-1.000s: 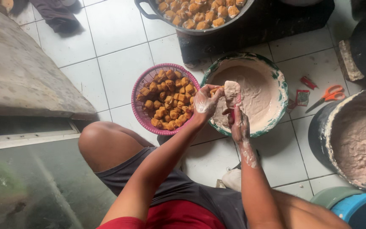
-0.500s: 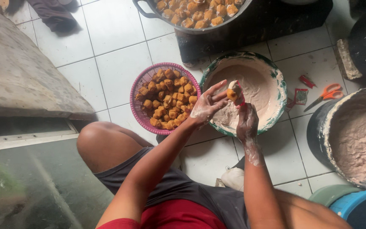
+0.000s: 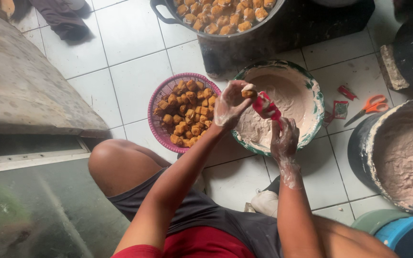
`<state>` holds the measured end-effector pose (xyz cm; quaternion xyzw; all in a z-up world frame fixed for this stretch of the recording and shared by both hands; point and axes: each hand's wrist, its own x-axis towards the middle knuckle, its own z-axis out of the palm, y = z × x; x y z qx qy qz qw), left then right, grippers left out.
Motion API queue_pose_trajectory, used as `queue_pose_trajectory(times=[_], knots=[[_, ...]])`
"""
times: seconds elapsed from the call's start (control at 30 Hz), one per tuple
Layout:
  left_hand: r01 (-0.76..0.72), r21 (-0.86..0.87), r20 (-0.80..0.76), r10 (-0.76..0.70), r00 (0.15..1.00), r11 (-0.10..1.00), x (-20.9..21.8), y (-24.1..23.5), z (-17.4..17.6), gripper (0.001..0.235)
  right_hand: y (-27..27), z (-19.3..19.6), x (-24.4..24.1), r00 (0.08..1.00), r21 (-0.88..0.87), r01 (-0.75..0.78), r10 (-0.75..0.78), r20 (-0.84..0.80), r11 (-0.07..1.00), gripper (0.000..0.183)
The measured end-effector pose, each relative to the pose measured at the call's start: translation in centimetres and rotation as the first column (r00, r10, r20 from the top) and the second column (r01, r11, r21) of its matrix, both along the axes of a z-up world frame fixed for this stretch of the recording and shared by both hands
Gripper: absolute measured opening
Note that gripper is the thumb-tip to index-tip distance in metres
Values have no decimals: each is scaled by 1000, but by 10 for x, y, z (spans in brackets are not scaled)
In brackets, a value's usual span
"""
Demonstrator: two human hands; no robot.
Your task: The person scoops a beige paste from a bucket using a pink spatula and spreads it over small brown food items taken from a pink basket. The coated items are then placed into an orange tray. The process is repeated continuously.
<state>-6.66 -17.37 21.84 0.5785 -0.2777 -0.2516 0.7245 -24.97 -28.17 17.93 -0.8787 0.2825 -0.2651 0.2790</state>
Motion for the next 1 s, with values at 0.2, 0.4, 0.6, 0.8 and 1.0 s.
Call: queue_pose_trajectory(times=[0.2, 0.4, 0.6, 0.8, 1.0], knots=[[-357, 238, 885, -50, 463, 903, 35, 21, 45, 27, 3, 27, -1, 999, 176, -22, 14, 46, 984, 31], [-333, 315, 928, -214, 306, 889, 29, 23, 67, 39, 18, 52, 13, 986, 57, -131, 124, 112, 990, 31], [-198, 144, 680, 48, 732, 970, 16, 17, 59, 34, 17, 53, 11, 977, 587, -185, 84, 195, 788, 45], [-152, 231, 548, 0, 837, 961, 8, 15, 59, 38, 21, 36, 15, 982, 721, -184, 104, 155, 669, 49], [-139, 226, 232, 86, 969, 964, 6, 10, 12, 41, 18, 13, 12, 988, 741, -139, 141, 61, 657, 45]])
